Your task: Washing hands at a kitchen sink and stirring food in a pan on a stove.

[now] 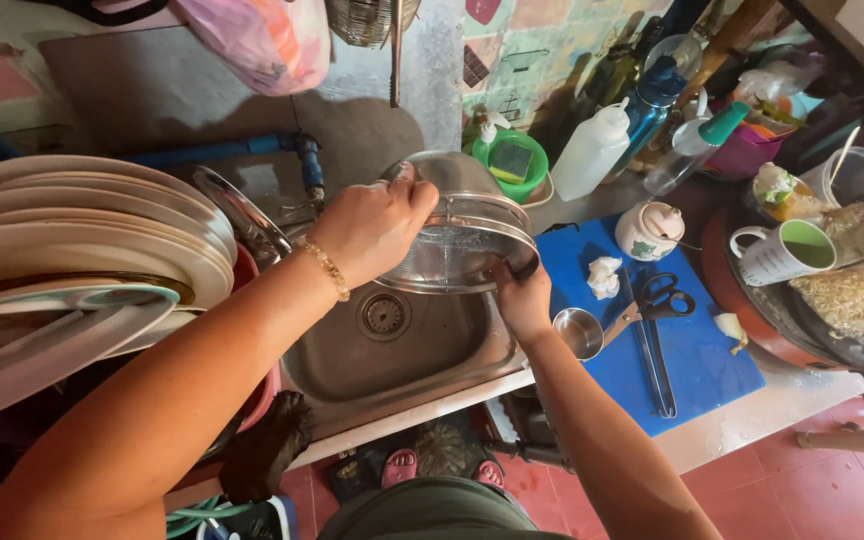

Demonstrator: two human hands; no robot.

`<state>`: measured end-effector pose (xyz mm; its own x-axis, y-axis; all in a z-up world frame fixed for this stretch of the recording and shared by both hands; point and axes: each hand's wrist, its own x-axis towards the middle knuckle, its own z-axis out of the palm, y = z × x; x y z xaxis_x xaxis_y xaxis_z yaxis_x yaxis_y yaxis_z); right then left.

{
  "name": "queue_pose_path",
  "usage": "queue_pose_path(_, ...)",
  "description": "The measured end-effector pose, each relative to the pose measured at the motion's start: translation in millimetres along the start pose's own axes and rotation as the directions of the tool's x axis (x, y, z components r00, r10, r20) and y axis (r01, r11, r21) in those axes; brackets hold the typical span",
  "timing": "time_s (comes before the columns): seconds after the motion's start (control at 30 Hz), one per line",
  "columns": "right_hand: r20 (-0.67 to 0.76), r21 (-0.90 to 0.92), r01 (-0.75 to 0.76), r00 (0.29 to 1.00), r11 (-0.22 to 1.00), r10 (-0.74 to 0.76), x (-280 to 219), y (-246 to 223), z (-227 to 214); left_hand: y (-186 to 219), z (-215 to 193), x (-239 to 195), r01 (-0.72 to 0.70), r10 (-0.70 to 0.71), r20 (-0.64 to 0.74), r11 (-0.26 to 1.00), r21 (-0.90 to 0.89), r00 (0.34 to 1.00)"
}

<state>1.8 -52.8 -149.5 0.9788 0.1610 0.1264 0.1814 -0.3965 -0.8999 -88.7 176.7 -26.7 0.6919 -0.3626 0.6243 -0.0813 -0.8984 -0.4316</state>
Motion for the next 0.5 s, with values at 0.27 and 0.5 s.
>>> queue_pose_path(0.27, -0.108, 0.027, 0.086, 0.991, 0.996, -0.082, -3, -7, 6, -5, 4, -3, -0.036, 0.049, -0.129, 0.995, 0.098, 0.99)
queue_pose_path(0.5, -0.113, 0.029, 0.135, 0.985, 0.99, -0.131, 0, -4, 11, -7, 5, -5, -0.045, 0.057, -0.159, 0.996, 0.082, 0.986)
